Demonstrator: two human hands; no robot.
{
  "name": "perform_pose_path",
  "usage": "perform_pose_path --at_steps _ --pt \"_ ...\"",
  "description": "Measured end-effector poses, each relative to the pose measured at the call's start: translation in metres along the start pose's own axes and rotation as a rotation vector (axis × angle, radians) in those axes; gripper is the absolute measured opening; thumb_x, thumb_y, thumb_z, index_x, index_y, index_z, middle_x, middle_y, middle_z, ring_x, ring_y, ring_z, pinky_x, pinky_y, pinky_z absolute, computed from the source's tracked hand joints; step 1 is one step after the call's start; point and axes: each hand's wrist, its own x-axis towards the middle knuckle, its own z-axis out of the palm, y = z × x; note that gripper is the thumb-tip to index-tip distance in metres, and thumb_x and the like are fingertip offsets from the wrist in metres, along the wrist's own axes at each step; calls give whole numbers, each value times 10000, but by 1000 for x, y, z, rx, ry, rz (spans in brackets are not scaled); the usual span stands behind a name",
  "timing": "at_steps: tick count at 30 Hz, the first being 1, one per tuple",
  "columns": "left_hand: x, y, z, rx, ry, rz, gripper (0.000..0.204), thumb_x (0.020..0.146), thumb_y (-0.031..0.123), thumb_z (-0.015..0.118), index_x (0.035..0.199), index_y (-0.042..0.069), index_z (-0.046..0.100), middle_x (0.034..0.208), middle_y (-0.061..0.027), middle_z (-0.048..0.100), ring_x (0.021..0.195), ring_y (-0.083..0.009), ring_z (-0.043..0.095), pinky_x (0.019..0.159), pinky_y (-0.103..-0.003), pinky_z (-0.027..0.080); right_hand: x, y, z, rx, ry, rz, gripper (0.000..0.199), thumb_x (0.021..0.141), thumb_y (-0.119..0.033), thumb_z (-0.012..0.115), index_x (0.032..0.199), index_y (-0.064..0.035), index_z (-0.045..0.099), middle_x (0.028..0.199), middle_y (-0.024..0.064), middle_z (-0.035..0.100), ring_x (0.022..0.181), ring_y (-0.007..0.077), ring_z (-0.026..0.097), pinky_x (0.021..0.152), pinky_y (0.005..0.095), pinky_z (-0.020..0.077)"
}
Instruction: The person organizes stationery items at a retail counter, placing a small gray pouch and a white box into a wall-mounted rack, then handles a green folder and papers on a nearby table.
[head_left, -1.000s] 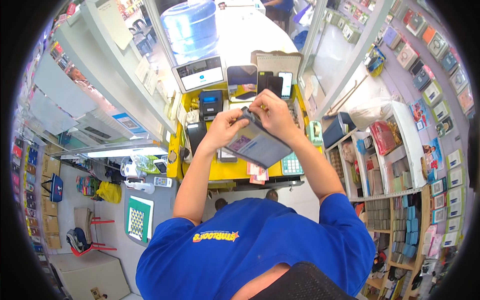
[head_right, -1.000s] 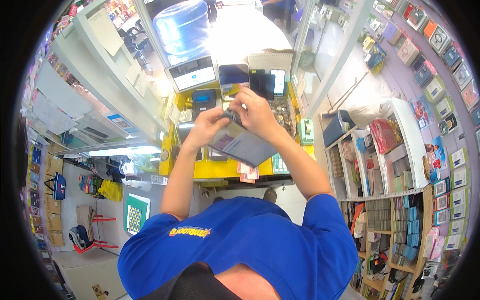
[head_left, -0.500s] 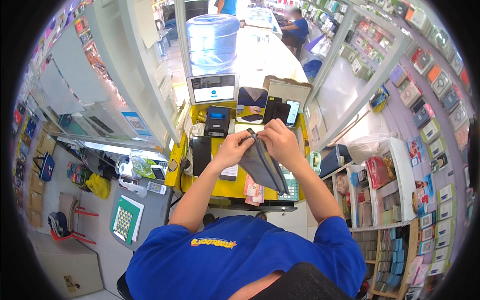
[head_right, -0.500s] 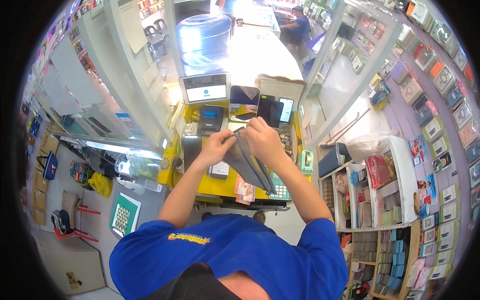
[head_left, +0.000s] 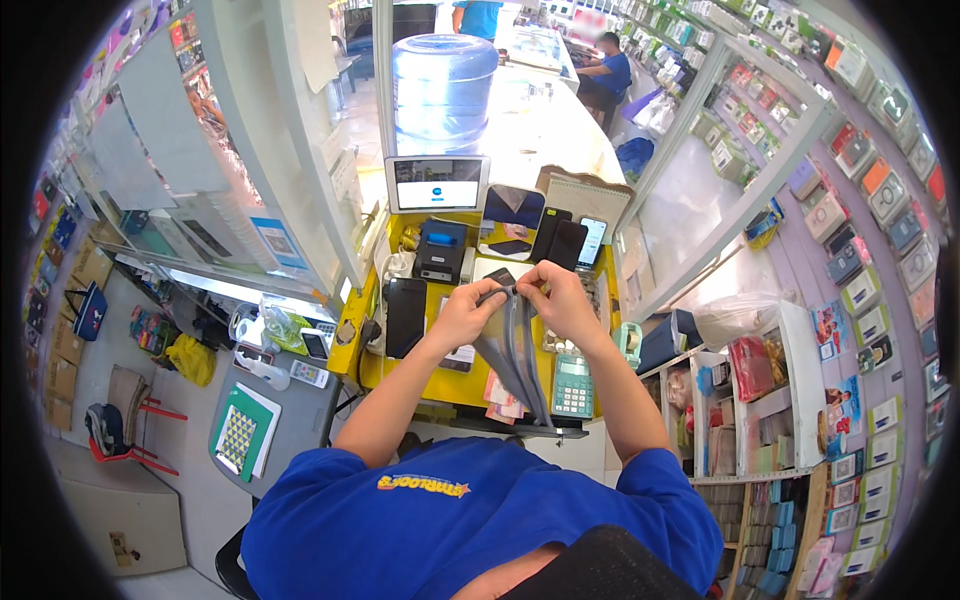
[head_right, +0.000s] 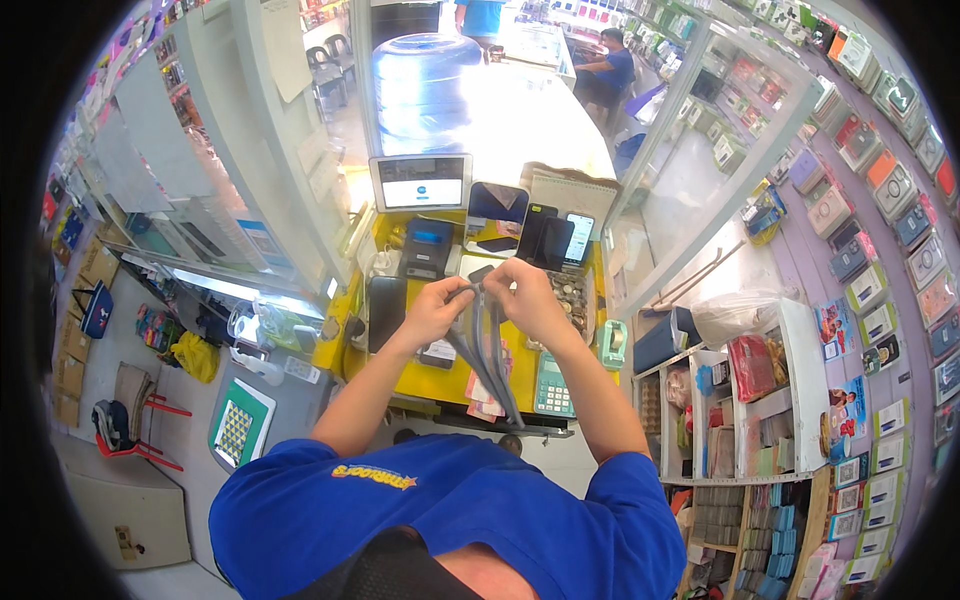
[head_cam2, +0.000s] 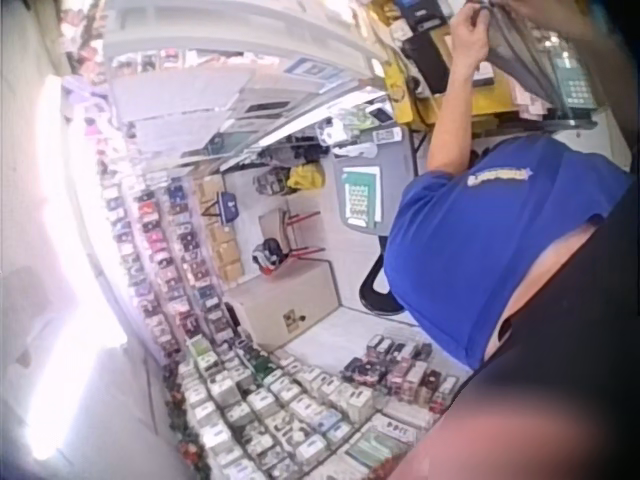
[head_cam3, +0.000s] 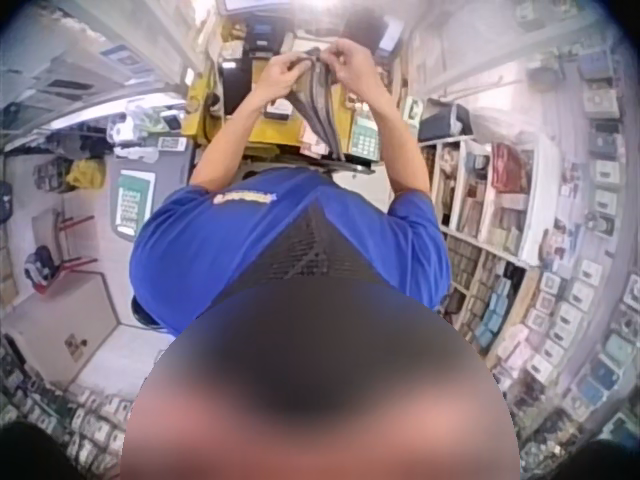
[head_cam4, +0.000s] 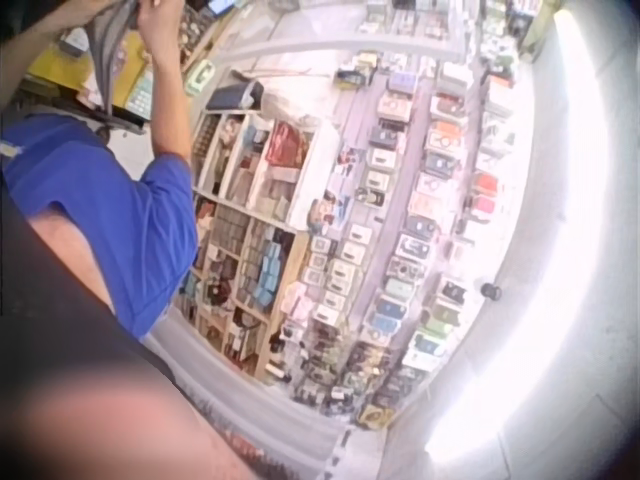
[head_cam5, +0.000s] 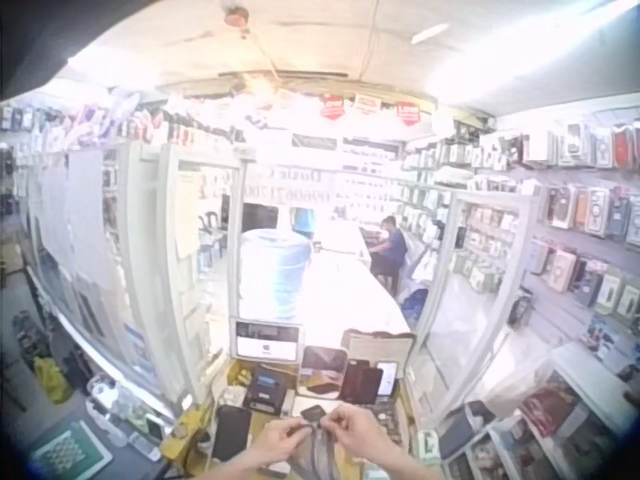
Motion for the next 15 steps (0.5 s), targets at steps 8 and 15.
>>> perform_pose_path --at_steps 8,15 --pt "3 5 -3 210 29 70 236 977 225 712 957 -8 734 715 -21 641 666 -75 511 603 -283 437 -10 -10 -2 -100 19 -83 93 867 -44 766 928 13 726 855 125 659 771 244 662 700 346 522" --pt "-1 16 -6 159 -92 12 206 966 187 721 983 -17 741 729 -30 663 682 -76 562 616 -281 459 -2 -3 -17 -66 -161 -90 83 875 -29 740 918 29 699 852 127 679 789 247 688 743 357 545"
